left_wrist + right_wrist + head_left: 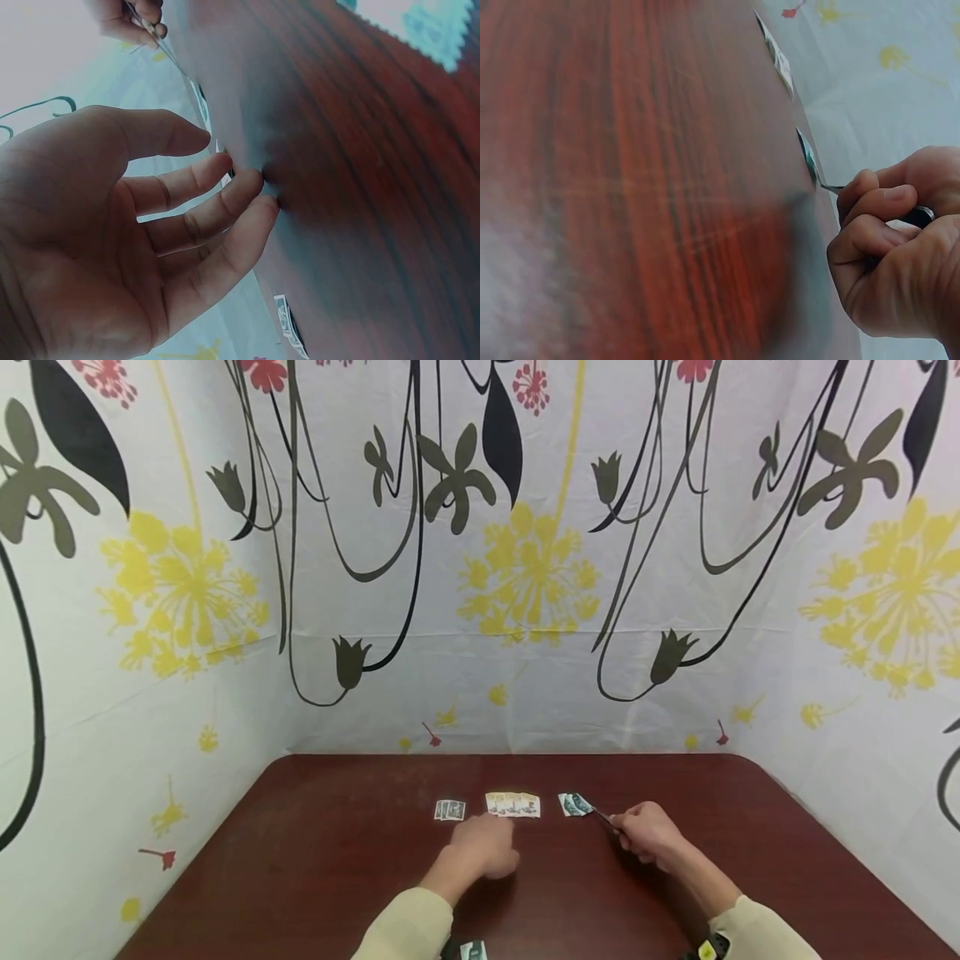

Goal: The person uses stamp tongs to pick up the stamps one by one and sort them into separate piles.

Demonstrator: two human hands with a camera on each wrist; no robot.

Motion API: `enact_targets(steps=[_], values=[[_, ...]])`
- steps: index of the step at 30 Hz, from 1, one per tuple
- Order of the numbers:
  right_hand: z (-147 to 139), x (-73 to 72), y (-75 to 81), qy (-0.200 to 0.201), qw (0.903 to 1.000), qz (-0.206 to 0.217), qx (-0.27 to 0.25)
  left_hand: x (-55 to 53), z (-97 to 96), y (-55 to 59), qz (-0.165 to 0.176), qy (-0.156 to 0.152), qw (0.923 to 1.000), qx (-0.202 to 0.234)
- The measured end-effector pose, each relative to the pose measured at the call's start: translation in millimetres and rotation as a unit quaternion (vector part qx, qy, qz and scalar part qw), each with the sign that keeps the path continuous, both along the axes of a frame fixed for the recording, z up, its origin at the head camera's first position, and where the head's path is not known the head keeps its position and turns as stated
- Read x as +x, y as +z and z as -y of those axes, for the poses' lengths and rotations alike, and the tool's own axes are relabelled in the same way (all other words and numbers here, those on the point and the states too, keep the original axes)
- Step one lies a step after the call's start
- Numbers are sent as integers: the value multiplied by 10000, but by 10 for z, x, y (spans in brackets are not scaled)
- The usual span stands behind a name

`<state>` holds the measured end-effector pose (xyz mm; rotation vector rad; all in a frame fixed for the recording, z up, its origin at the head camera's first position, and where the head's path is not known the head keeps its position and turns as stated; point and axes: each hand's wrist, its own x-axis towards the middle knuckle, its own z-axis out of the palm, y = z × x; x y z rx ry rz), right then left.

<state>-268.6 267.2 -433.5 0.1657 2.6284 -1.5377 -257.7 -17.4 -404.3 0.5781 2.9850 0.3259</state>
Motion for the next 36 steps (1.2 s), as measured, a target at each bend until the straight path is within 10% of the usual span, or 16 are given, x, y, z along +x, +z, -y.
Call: enact_targets(steps=[16,29,36], values=[[-22,194,92,109,9995,161,256,207,400,-3,163,-492,9983,282],[-30,241,132,1626,9865,199,55,534,673,59,876,-1056,9883,671],[118,320,144,2170,9751,399,-207,761,699,75,436,-870,9952,-122]])
